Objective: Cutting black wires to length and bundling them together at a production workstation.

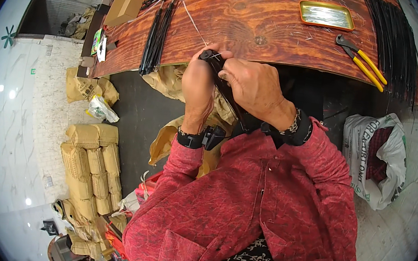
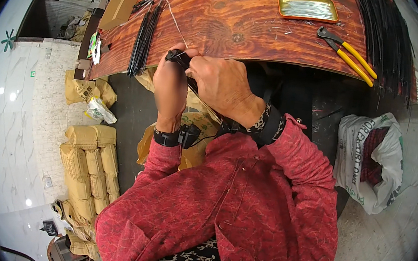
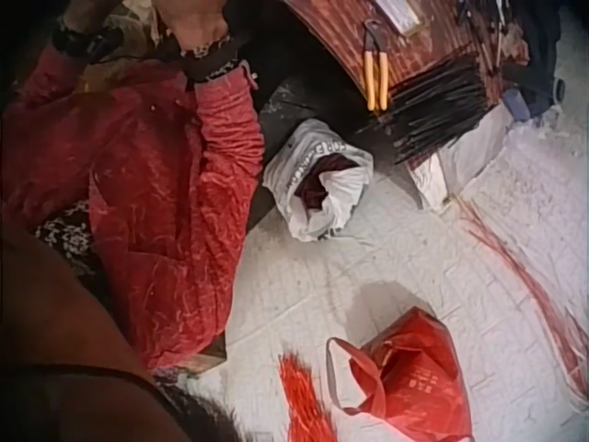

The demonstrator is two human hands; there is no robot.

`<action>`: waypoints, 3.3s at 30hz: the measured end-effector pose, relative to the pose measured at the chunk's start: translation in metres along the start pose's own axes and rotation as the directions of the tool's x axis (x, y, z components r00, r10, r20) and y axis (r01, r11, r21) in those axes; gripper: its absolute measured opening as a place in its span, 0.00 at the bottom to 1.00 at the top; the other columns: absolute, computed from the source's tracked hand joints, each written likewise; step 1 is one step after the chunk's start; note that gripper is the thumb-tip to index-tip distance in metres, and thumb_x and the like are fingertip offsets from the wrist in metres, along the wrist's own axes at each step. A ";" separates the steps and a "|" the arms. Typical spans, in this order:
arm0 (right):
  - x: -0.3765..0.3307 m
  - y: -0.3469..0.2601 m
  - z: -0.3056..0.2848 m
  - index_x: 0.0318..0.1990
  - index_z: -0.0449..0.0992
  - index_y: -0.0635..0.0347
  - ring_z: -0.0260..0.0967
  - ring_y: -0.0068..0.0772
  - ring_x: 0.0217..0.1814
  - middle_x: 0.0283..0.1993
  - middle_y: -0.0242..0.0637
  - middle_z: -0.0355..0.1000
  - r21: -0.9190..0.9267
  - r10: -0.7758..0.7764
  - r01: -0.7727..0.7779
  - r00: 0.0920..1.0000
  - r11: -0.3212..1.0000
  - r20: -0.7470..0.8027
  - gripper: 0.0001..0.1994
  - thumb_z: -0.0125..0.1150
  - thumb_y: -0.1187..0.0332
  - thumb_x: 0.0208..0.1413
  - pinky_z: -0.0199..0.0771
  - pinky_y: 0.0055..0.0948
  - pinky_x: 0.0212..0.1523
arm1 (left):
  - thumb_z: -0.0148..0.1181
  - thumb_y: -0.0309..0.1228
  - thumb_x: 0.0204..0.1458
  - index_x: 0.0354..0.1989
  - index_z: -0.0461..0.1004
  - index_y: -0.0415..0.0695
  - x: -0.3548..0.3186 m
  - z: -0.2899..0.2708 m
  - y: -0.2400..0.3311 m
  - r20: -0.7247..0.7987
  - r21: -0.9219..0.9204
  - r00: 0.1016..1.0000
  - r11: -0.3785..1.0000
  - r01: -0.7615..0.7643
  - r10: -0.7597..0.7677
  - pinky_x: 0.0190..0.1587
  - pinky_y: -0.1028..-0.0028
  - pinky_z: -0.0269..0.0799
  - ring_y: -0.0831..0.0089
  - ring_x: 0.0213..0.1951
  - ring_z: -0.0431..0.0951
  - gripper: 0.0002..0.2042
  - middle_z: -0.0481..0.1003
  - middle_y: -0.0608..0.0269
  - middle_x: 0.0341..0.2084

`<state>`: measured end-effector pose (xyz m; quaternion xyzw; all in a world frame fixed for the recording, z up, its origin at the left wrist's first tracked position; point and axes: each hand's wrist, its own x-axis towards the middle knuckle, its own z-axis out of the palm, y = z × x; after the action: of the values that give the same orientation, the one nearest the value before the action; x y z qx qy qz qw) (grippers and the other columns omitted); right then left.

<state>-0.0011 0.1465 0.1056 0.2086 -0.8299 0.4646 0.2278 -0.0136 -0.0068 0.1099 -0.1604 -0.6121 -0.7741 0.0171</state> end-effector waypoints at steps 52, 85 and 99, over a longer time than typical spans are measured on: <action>-0.004 -0.002 -0.011 0.31 0.74 0.60 0.76 0.39 0.25 0.26 0.39 0.75 0.046 0.102 -0.097 0.990 0.994 -0.098 0.09 0.67 0.66 0.53 0.71 0.34 0.23 | 0.59 0.37 0.61 0.57 0.67 0.35 0.001 0.009 -0.001 -0.028 -0.082 0.999 0.996 0.043 -0.045 0.48 0.74 0.75 0.72 0.43 0.78 0.21 0.77 0.54 0.43; 0.005 0.009 -0.024 0.41 0.79 0.65 0.67 0.12 0.30 0.30 0.27 0.74 0.789 0.423 -0.416 0.879 0.452 0.221 0.08 0.61 0.69 0.60 0.65 0.15 0.31 | 0.60 0.33 0.61 0.57 0.69 0.34 0.005 0.022 -0.011 -0.079 -0.051 0.995 0.997 0.058 -0.062 0.48 0.79 0.70 0.80 0.41 0.74 0.20 0.76 0.64 0.40; -0.004 0.017 -0.029 0.41 0.78 0.63 0.69 0.12 0.32 0.34 0.28 0.76 0.673 0.392 -0.438 0.890 0.596 0.232 0.06 0.62 0.71 0.60 0.68 0.15 0.31 | 0.59 0.35 0.61 0.57 0.67 0.33 0.003 0.009 -0.002 0.044 -0.152 0.993 0.982 0.116 -0.110 0.49 0.73 0.75 0.70 0.43 0.79 0.21 0.78 0.53 0.44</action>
<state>-0.0018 0.1811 0.1049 0.0949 -0.6173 0.7809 -0.0096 -0.0147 0.0032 0.1112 -0.1401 -0.5587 -0.8159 -0.0503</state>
